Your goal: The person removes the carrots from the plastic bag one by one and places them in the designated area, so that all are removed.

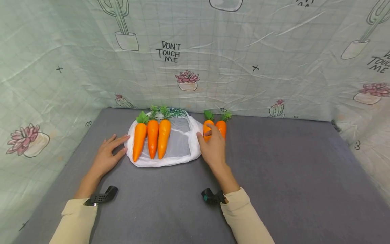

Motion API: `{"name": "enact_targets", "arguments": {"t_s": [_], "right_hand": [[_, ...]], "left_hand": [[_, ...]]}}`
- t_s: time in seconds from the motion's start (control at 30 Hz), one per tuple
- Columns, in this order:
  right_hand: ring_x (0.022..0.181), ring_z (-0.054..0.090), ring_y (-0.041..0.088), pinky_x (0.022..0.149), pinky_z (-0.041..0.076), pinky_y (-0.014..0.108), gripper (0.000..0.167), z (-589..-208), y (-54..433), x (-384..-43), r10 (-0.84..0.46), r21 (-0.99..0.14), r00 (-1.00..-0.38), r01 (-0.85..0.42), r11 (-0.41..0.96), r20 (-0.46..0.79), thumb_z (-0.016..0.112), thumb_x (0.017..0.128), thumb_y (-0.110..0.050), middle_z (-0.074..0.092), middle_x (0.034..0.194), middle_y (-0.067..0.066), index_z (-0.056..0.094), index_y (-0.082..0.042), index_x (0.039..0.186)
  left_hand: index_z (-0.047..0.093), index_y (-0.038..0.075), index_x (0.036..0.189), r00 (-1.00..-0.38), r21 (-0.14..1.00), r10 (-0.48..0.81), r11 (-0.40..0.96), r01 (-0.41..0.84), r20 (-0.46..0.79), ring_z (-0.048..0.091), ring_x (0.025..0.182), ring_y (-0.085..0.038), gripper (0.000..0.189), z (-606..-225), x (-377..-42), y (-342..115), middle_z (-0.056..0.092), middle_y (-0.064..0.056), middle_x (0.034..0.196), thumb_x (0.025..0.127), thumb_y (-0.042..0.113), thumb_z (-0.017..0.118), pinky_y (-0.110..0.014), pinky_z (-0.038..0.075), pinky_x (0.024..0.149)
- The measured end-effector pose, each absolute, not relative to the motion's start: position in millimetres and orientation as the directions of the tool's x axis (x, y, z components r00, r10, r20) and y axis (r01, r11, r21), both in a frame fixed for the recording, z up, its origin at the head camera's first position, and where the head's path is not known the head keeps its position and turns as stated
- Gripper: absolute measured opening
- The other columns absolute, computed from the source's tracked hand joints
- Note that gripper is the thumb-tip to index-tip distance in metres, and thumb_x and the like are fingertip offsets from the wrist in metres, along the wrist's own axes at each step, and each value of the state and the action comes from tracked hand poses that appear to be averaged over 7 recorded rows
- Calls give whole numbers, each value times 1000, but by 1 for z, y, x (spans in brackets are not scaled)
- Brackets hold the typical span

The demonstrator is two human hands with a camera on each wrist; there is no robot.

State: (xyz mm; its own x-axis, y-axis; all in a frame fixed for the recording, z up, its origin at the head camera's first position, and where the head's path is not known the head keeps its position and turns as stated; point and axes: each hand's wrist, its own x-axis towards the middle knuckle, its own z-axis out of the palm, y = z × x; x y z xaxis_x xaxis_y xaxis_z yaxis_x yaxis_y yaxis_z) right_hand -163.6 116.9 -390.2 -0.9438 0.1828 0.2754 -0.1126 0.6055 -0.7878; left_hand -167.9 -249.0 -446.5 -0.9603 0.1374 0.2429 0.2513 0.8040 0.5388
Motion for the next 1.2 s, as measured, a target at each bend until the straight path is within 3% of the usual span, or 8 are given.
{"name": "enact_targets", "arguments": {"t_s": [0.83, 1.2], "right_hand": [[61, 54, 17, 57, 48, 29, 51, -390, 49, -171, 50, -786, -978, -133, 603, 204, 68, 89, -33, 64, 92, 7, 54, -8, 131], [57, 51, 17, 55, 46, 29, 50, -396, 22, -171, 18, -809, -983, -142, 570, 185, 68, 89, -31, 63, 90, 9, 54, -5, 130]], "left_hand": [[55, 12, 135, -965, 546, 124, 805, 234, 231, 26, 136, -45, 44, -444, -167, -246, 52, -17, 137, 92, 18, 62, -62, 6, 111], [55, 12, 135, -971, 548, 120, 808, 217, 209, 25, 137, -44, 44, -440, -167, -246, 51, -16, 138, 92, 15, 61, -60, 6, 111]]}}
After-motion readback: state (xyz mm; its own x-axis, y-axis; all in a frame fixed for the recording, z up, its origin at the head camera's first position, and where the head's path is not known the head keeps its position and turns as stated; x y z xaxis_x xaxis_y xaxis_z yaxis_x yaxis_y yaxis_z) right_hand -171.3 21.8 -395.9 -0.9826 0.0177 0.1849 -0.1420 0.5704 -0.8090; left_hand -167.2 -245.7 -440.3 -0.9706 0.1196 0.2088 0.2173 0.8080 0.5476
